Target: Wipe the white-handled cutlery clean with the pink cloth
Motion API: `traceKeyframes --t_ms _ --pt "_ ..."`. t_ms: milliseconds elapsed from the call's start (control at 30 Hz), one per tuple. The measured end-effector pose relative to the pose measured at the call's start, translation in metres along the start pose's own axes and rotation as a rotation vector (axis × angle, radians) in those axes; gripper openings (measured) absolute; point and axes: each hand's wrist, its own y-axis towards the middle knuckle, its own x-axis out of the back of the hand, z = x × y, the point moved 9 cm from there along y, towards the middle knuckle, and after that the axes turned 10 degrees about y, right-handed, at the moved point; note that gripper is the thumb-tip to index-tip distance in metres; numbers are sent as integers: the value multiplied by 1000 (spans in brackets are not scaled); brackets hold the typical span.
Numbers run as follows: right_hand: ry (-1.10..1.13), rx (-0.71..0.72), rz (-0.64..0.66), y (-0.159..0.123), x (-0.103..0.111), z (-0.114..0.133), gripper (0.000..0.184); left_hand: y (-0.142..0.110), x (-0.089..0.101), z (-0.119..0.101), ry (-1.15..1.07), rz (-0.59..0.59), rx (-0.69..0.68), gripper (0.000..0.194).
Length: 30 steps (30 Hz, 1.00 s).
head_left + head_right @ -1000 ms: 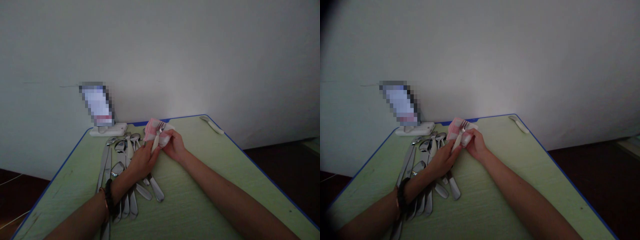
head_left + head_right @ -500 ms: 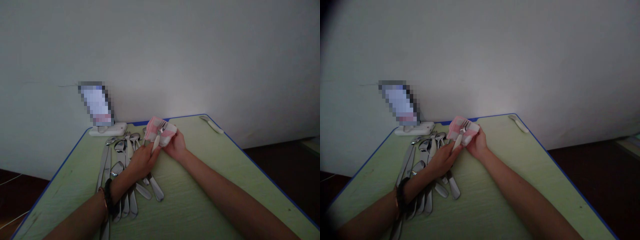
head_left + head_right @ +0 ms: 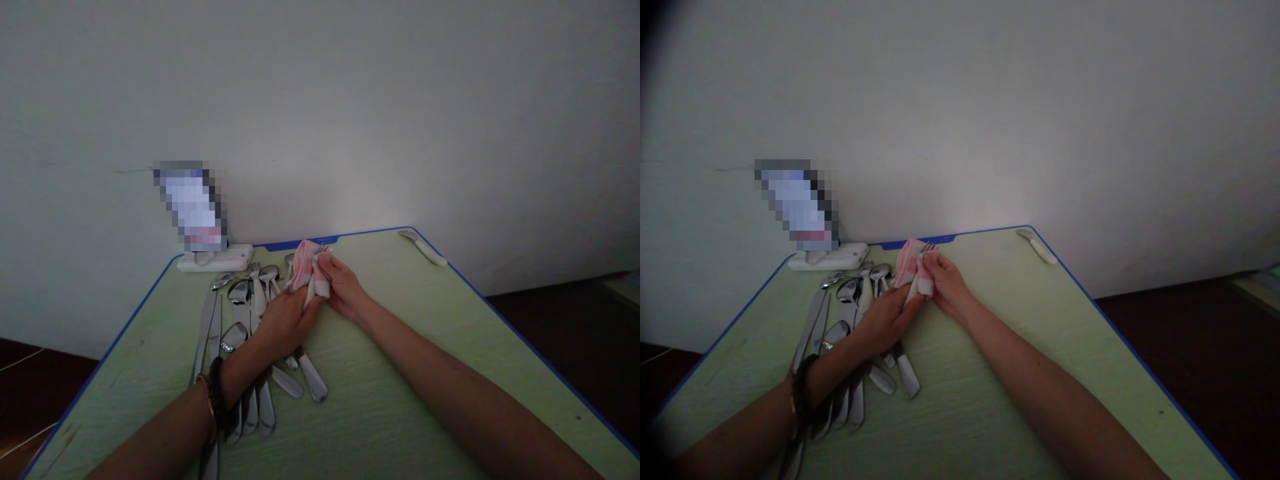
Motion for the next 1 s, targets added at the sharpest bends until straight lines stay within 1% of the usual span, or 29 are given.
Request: traceKeyframes --t_ms 133,267,367,467,633,867,1000 --pt "-29 -8 -12 0 1 0 20 0 -2 0 11 7 -8 32" --pt "2 3 -50 1 3 1 9 0 1 -3 17 -3 -23 31" --pt "43 -28 -71 -1 2 0 3 0 3 -4 13 -13 -30 31" --pt "70 -49 -77 -4 -2 1 6 -1 4 -3 4 -13 -19 30" --pt "87 -44 -74 -4 -2 1 10 -2 4 -5 -9 -26 -40 28" --pt "-79 -32 -27 -1 1 -2 15 0 2 -3 8 -25 -31 29" --pt "-110 -52 -16 -1 2 -4 18 0 1 -3 0 -21 -34 29"
